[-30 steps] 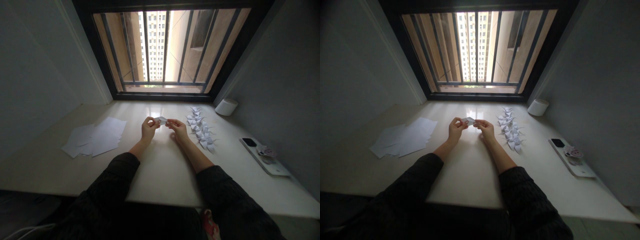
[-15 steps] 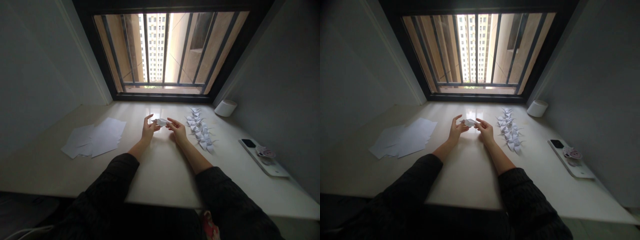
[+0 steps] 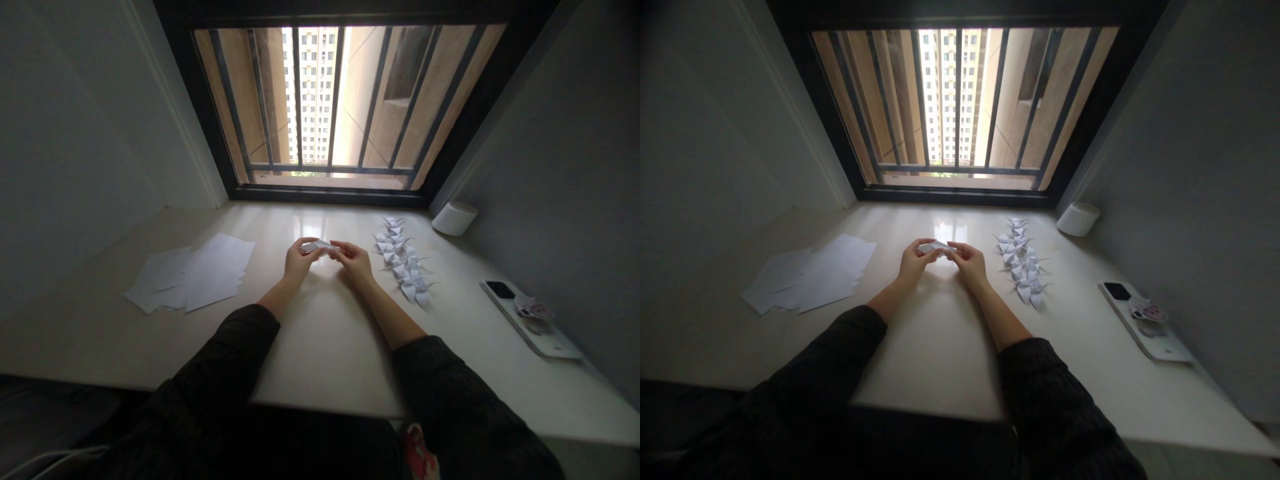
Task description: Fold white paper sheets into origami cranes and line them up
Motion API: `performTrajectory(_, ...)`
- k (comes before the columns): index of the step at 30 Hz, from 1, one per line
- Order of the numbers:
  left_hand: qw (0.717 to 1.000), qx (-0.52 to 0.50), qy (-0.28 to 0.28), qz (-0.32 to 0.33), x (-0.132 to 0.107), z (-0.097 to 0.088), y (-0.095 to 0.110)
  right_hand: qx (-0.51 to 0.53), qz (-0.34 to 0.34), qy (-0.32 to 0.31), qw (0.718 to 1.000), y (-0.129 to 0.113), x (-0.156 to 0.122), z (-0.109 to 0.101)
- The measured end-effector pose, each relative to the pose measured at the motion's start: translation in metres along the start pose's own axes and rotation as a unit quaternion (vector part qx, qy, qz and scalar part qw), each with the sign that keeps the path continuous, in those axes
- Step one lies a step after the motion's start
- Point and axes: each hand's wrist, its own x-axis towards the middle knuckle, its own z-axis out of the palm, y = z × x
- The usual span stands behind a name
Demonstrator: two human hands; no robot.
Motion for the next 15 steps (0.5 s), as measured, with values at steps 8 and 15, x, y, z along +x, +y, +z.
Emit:
performTrajectory(8,0.997,0.05,-0.027,0.057,-0.0006,-0.0041,0.0029,0.003,0.041,-0.019,0.999,0.0038,0.0022,-0.0054)
performTrajectory(15,0.998,0.037,-0.032,0.039,0.0019,-0.0051,0.0009,-0.023,0.034,-0.017,0.999,0.0101,0.006,-0.0082)
